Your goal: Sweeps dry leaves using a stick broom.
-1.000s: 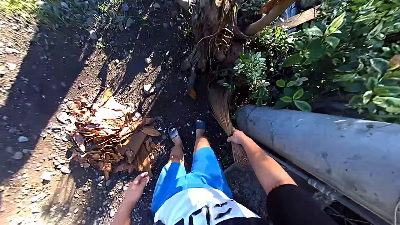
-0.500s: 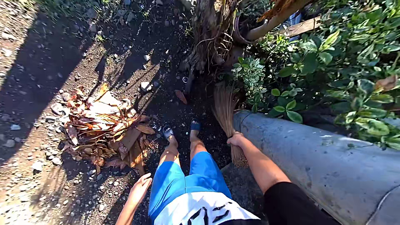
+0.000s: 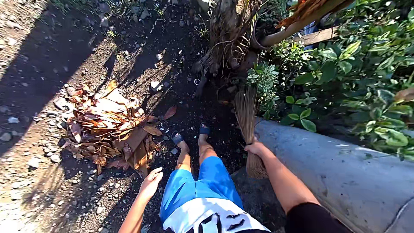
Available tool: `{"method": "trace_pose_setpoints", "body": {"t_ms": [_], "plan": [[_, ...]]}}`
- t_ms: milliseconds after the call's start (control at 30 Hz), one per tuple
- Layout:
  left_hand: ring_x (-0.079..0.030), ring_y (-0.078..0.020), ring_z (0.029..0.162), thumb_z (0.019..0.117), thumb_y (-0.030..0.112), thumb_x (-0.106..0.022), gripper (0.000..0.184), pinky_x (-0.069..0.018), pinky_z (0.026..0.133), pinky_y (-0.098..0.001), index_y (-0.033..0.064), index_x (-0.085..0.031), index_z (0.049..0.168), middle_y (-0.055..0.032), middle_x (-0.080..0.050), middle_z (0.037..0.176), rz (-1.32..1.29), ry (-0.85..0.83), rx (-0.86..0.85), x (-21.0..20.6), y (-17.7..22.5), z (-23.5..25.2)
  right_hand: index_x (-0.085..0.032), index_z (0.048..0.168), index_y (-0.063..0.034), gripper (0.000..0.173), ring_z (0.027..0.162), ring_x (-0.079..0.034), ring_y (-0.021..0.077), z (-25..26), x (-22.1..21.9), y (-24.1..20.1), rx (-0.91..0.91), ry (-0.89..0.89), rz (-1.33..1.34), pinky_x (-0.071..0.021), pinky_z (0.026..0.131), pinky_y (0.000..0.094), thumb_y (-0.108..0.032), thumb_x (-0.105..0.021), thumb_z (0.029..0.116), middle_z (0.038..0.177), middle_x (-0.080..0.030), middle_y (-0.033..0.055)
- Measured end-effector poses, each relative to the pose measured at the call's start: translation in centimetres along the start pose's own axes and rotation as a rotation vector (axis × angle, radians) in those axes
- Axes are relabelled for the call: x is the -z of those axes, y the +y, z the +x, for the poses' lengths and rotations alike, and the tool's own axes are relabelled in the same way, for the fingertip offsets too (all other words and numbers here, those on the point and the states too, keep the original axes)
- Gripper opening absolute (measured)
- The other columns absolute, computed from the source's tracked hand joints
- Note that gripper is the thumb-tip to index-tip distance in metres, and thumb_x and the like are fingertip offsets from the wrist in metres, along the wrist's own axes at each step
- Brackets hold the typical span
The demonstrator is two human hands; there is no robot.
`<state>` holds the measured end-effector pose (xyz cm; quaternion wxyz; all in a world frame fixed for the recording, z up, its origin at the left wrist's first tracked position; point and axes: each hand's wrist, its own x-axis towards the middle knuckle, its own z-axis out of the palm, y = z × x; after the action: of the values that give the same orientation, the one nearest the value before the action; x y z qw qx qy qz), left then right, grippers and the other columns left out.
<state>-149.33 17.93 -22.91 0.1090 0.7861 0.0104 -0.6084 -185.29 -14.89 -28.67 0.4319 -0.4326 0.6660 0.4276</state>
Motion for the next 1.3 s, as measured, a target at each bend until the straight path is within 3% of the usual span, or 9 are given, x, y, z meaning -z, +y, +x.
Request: {"method": "trace_pose_setpoints", "body": {"t_ms": [133, 433, 600, 767, 933, 1033, 1133, 1200, 1300], "plan": [[-0.063, -0.0302, 0.122, 0.1097, 0.023, -0.050, 0.042, -0.0483, 0.104, -0.0485, 0.0061, -0.051, 0.148, -0.0185, -0.065, 0.135, 0.120, -0.048, -0.038, 0.2, -2.5, -0.5, -0.006, 0.166, -0.0144, 0.103, 0.134, -0.052, 0.0418, -0.3, -2.7, -5.5, 0.147, -0.088, -0.317, -0.0424, 0.109, 0.0592, -0.025, -0.074, 0.0896, 0.145, -0.051, 0.0278], [-0.062, -0.0353, 0.124, 0.1099, 0.025, -0.050, 0.042, -0.0477, 0.105, -0.0526, 0.0024, -0.053, 0.145, -0.0221, -0.060, 0.140, 0.049, 0.000, 0.102, 1.8, -11.9, 0.7, -0.009, 0.166, -0.0207, 0.104, 0.133, -0.052, 0.0469, -6.7, 2.4, 2.1, 0.176, 0.004, -0.265, -0.0401, 0.109, 0.0641, -0.015, -0.078, 0.0893, 0.147, -0.049, 0.0314], [-0.062, -0.0350, 0.125, 0.1103, 0.027, -0.049, 0.042, -0.0486, 0.105, -0.0535, 0.0053, -0.053, 0.146, -0.0212, -0.061, 0.140, -0.060, -0.028, 0.045, 1.4, -12.1, 0.5, -0.031, 0.157, -0.0055, 0.083, 0.130, -0.054, 0.0419, -4.7, -5.2, -8.0, 0.169, 0.031, 0.033, -0.0437, 0.107, 0.0588, -0.015, -0.077, 0.0883, 0.142, -0.052, 0.0293], [-0.062, -0.0343, 0.124, 0.1098, 0.028, -0.049, 0.043, -0.0467, 0.108, -0.0530, 0.0068, -0.054, 0.146, -0.0213, -0.062, 0.137, -0.055, -0.047, 0.025, 1.8, -13.4, 0.4, -0.049, 0.145, -0.0059, 0.061, 0.113, -0.063, 0.0275, -7.3, -16.7, -20.3, 0.401, -0.330, 0.003, -0.0517, 0.098, 0.0472, -0.015, -0.074, 0.0892, 0.128, -0.063, 0.0191], [-0.061, -0.0350, 0.127, 0.1098, 0.029, -0.049, 0.044, -0.0449, 0.110, -0.0530, 0.0047, -0.053, 0.146, -0.0220, -0.060, 0.140, -0.118, 0.001, 0.049, 3.7, -15.9, 0.3, -0.030, 0.161, -0.0157, 0.080, 0.112, -0.064, 0.0202, -12.2, -16.8, -21.9, 0.513, -0.529, 0.006, -0.0536, 0.094, 0.0395, -0.008, -0.069, 0.0914, 0.139, -0.058, 0.0150], [-0.059, -0.0369, 0.128, 0.1093, 0.028, -0.050, 0.044, -0.0442, 0.110, -0.0542, 0.0045, -0.053, 0.146, -0.0237, -0.059, 0.140, -0.198, 0.049, 0.069, 4.5, -17.2, 0.3, -0.022, 0.162, -0.0180, 0.081, 0.083, -0.065, 0.0176, -14.7, -13.1, -18.7, 0.500, -0.515, 0.103, -0.0575, 0.071, 0.0363, -0.006, -0.061, 0.0927, 0.116, -0.063, 0.0119], [-0.059, -0.0377, 0.128, 0.1095, 0.028, -0.050, 0.044, -0.0443, 0.110, -0.0540, 0.0039, -0.053, 0.146, -0.0247, -0.058, 0.141, -0.274, 0.051, 0.065, 4.4, -18.5, 0.1, -0.015, 0.162, -0.0180, 0.080, 0.081, -0.065, 0.0194, -15.8, -12.4, -17.9, 0.402, -0.375, 0.140, -0.0577, 0.070, 0.0378, -0.007, -0.058, 0.0954, 0.108, -0.061, 0.0129], [-0.060, -0.0377, 0.126, 0.1095, 0.029, -0.050, 0.045, -0.0443, 0.109, -0.0542, 0.0034, -0.053, 0.146, -0.0248, -0.059, 0.140, -0.309, 0.047, 0.054, 4.0, -19.2, -0.1, -0.022, 0.159, -0.0134, 0.072, 0.095, -0.064, 0.0227, -15.4, -15.1, -19.8, 0.340, -0.290, 0.166, -0.0554, 0.082, 0.0408, -0.009, -0.060, 0.0983, 0.119, -0.061, 0.0179], [-0.060, -0.0371, 0.124, 0.1089, 0.029, -0.050, 0.045, -0.0436, 0.107, -0.0543, 0.0045, -0.052, 0.147, -0.0247, -0.061, 0.136, -0.399, 0.029, 0.077, 2.8, -20.2, -0.4, -0.047, 0.136, -0.0010, 0.038, 0.081, -0.065, 0.0216, -14.1, -22.2, -24.4, 0.311, -0.321, 0.226, -0.0563, 0.072, 0.0393, -0.012, -0.057, 0.1010, 0.099, -0.065, 0.0161]]}}
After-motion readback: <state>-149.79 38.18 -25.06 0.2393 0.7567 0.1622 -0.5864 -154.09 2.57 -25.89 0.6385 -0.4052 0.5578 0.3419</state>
